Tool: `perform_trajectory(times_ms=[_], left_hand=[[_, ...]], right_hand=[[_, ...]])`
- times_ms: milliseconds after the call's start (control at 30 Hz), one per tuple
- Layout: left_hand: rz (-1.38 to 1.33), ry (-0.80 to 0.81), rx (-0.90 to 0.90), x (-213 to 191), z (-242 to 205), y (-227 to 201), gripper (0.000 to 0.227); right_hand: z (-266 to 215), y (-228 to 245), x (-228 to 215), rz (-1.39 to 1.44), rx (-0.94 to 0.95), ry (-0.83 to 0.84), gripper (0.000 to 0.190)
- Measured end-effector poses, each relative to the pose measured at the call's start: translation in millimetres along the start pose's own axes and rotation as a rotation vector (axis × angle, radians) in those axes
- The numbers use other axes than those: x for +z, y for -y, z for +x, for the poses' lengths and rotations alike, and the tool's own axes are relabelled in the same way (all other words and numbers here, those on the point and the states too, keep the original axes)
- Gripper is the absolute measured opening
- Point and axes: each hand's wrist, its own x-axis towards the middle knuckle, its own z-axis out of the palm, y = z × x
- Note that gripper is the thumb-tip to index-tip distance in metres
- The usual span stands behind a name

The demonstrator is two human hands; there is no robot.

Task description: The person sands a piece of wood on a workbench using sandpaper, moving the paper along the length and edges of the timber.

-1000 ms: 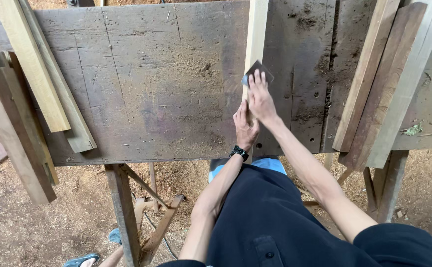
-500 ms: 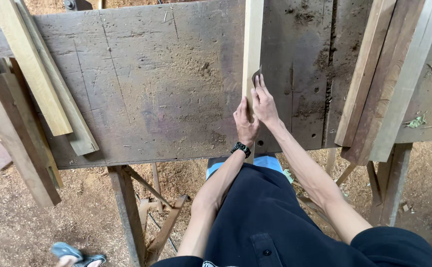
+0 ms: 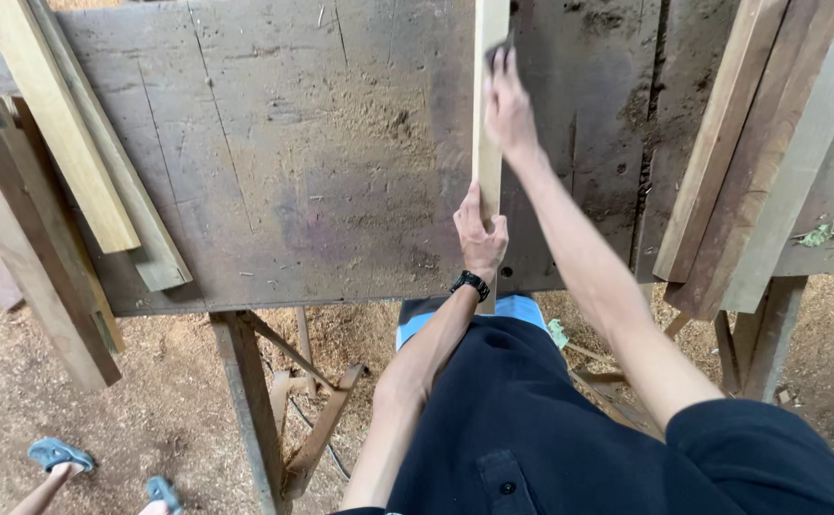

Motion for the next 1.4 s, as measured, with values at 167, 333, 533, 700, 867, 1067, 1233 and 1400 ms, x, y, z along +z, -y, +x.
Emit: perform_trajectory(times_ms=[167, 333, 533, 700, 867, 1067, 1233, 1400], left_hand=[[-0.036, -0.023, 0.008, -1, 1, 7, 0.076], [0.035, -0.001, -0.029, -7, 3, 17, 0.078], [-0.046, 0.138, -0.058, -43, 16, 33, 0.071], [0.016, 0.164, 0.005, 6, -7, 5, 0.072], [-0.044, 0.115, -0.006, 31, -15, 0, 0.072], [-0.207, 0.171, -0.035, 16, -11, 5, 0.067], [-0.361, 0.275, -0.18, 5, -3, 18, 0.065], [-0.371, 0.312, -0.202, -10, 3, 32, 0.072]], right_hand=[[-111, -16, 23, -0.431, -0.339, -0.096, 0.049], [-59, -8, 24, -0.149, -0.205, -0.065, 0.054], [59, 8, 39, -0.22, -0.262, -0.08, 0.052], [34, 24, 5, -0.1, -0.032, -0.037, 0.047], [-42, 24, -28, -0.068, -0.163, -0.015, 0.046], [-129, 15, -47, -0.005, 0.093, 0.078, 0.049], [-148, 14, -39, 0.078, 0.086, 0.021, 0.047], [-155, 21, -25, 0.139, 0.103, -0.041, 0.047]])
